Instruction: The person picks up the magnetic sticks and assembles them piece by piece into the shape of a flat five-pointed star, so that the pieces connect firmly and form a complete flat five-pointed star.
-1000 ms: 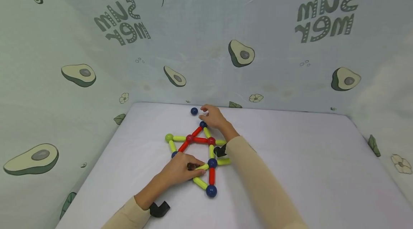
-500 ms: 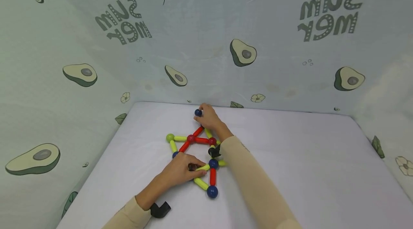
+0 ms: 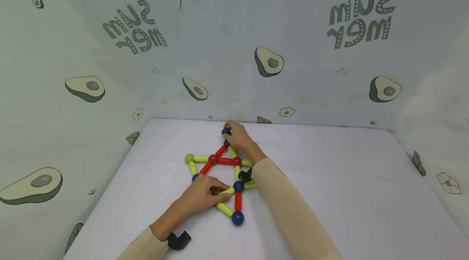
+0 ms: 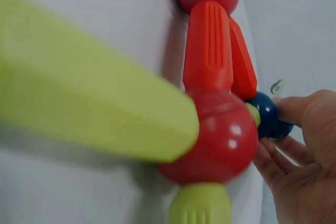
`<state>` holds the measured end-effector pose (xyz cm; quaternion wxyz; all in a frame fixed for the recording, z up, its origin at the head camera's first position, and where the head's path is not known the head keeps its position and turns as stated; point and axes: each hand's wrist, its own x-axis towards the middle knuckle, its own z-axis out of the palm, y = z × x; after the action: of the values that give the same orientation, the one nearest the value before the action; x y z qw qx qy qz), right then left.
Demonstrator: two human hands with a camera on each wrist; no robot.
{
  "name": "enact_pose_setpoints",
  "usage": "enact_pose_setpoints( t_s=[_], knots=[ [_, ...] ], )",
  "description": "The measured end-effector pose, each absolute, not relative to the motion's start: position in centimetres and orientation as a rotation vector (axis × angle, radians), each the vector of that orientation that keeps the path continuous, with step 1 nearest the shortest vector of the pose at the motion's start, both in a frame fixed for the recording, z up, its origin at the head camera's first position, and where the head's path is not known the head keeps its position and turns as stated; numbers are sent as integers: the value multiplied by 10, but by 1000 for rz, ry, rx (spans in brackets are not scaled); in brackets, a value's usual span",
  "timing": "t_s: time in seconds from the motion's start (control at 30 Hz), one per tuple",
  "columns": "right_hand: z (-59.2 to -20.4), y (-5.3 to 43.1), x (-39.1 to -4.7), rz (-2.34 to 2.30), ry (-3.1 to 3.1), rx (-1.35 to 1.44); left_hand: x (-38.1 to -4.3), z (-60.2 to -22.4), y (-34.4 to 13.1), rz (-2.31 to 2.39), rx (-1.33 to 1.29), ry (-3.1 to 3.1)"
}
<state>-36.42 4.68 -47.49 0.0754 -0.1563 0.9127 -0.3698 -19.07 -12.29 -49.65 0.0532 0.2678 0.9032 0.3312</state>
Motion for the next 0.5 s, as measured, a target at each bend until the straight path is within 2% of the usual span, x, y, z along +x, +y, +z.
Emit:
enact_pose_setpoints(
  t_s=[0.27,0.5],
  knots=[
    [-469,81,-348,-1094,2774,-521,-191,-498,-123,1019,792,2736],
    [-465,125,-320,-1130,2788,-529,-190,-498,-122,1008,786,2732]
  ],
)
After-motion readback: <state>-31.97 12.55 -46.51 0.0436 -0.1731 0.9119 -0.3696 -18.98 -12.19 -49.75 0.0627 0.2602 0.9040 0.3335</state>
